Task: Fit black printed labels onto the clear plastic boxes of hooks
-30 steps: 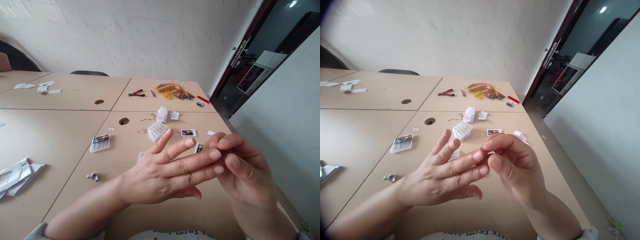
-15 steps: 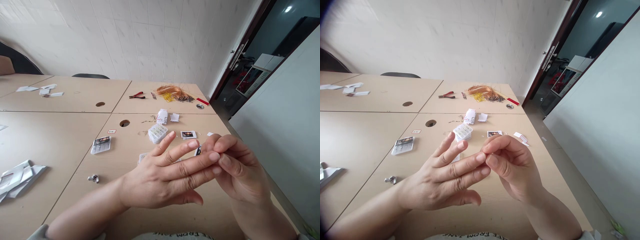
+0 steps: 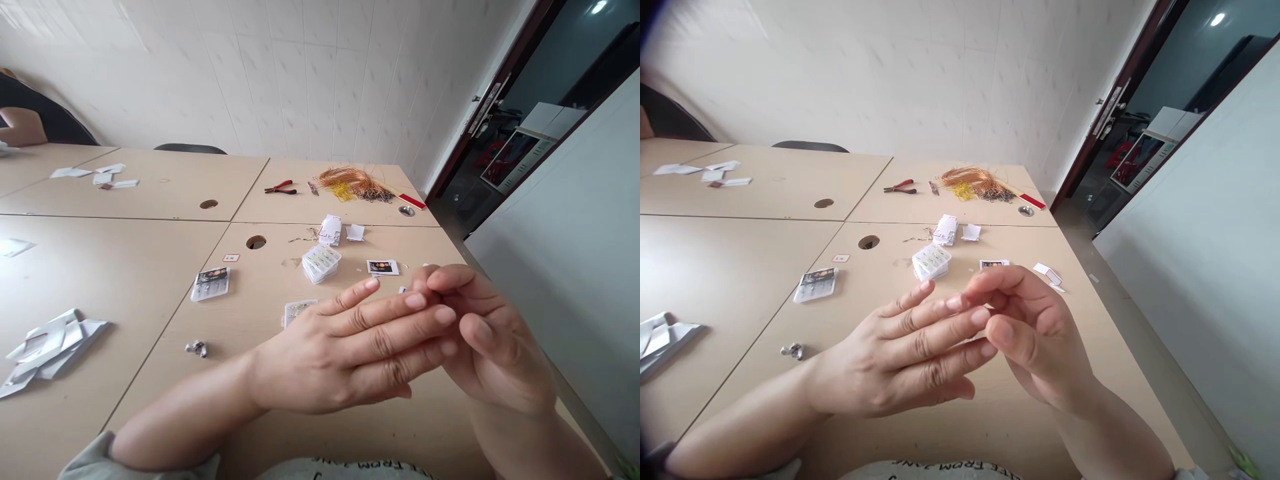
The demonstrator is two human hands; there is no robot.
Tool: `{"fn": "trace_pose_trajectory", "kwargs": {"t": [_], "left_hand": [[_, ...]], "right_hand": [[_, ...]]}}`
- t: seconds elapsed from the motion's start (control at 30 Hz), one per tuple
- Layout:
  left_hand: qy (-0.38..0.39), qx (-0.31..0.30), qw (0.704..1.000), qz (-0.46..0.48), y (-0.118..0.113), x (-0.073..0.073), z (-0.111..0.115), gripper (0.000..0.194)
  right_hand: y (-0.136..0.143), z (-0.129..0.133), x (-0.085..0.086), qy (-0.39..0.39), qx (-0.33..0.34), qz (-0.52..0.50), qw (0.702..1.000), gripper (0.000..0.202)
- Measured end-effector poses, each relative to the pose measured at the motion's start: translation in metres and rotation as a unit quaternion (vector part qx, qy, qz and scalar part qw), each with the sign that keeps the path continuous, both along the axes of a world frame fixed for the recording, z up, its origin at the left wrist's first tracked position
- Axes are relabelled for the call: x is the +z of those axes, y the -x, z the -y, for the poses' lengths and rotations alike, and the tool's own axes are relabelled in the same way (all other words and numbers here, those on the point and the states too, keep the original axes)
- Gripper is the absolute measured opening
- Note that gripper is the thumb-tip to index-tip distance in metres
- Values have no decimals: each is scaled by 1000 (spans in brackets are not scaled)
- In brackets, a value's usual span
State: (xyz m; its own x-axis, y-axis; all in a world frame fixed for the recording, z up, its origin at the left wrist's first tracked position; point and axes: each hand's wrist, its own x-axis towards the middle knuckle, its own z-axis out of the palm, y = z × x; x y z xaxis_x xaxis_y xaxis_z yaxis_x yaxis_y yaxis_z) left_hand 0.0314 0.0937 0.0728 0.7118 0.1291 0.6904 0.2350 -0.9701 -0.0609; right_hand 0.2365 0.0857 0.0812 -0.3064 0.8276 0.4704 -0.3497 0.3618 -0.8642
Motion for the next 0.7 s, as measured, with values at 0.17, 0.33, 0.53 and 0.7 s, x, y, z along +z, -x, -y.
{"fn": "trace_pose_trajectory", "kwargs": {"t": [0.17,0.33,0.53,0.7], "left_hand": [[-11,-10,1000,15,-2,4,3,42],[-33,-2,999,8,-2,4,5,40],[-68,67,995,-7,-2,-5,12,31],[-86,63,994,-2,-3,-4,13,34]], "right_hand": [[1,1,3,-7,-6,18,1000,13],[1,1,1,-18,7,15,1000,13],[0,5,4,44,12,1,999,10],[0,6,5,55,20,-3,998,10]]}}
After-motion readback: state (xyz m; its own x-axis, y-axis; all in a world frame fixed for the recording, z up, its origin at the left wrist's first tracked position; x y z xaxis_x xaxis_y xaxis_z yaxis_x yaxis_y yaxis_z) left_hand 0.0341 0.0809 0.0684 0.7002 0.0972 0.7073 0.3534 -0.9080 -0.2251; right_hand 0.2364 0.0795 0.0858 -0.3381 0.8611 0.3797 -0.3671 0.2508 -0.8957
